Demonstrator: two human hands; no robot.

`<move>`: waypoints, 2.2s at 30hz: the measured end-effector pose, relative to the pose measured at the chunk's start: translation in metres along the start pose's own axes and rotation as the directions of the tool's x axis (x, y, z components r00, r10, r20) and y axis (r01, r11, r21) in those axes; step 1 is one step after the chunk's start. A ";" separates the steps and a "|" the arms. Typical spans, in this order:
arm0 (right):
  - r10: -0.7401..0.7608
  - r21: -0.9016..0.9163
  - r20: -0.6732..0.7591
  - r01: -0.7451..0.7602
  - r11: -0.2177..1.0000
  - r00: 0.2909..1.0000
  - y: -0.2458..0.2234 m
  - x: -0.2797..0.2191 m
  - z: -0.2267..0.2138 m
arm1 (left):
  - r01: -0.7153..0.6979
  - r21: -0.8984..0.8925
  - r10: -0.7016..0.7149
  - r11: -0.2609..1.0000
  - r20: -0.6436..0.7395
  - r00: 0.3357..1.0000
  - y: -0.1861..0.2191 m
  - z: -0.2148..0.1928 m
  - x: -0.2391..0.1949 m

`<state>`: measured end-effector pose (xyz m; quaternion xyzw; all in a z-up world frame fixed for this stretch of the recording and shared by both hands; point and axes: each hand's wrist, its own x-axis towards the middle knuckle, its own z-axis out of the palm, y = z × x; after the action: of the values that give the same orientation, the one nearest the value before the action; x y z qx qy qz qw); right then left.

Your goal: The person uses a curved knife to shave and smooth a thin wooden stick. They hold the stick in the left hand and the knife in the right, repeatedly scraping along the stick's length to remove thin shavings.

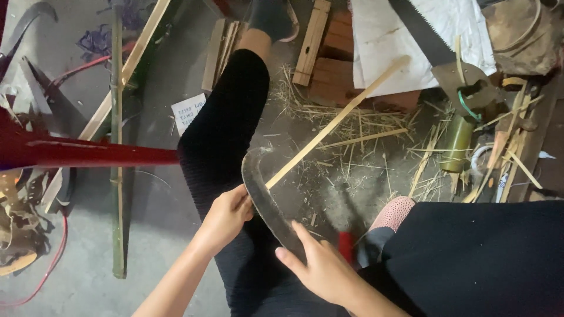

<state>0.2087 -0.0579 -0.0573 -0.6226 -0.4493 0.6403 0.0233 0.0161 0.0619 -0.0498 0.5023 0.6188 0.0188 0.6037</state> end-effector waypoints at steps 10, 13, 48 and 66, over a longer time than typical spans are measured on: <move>-0.045 0.427 0.148 -0.023 0.904 0.988 -0.004 -0.011 -0.034 | -0.064 -0.225 0.108 0.972 0.189 0.976 -0.008 0.007 -0.010; -0.191 0.481 0.126 0.108 0.870 0.973 0.001 -0.017 -0.034 | -0.071 -0.213 0.128 0.974 0.265 0.956 -0.003 0.014 -0.014; 0.002 0.479 -0.320 0.159 0.864 0.947 0.020 -0.027 -0.033 | -0.213 0.107 0.201 0.971 0.112 0.973 0.022 0.018 -0.057; -0.149 0.760 -0.217 0.263 0.594 0.965 0.036 -0.031 -0.071 | 0.024 0.080 -0.054 0.996 0.394 0.918 -0.006 -0.011 -0.048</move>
<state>0.2926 -0.0590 -0.0429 -0.5342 -0.1919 0.7222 0.3953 -0.0075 0.0340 -0.0157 0.5053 0.4943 -0.1179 0.6974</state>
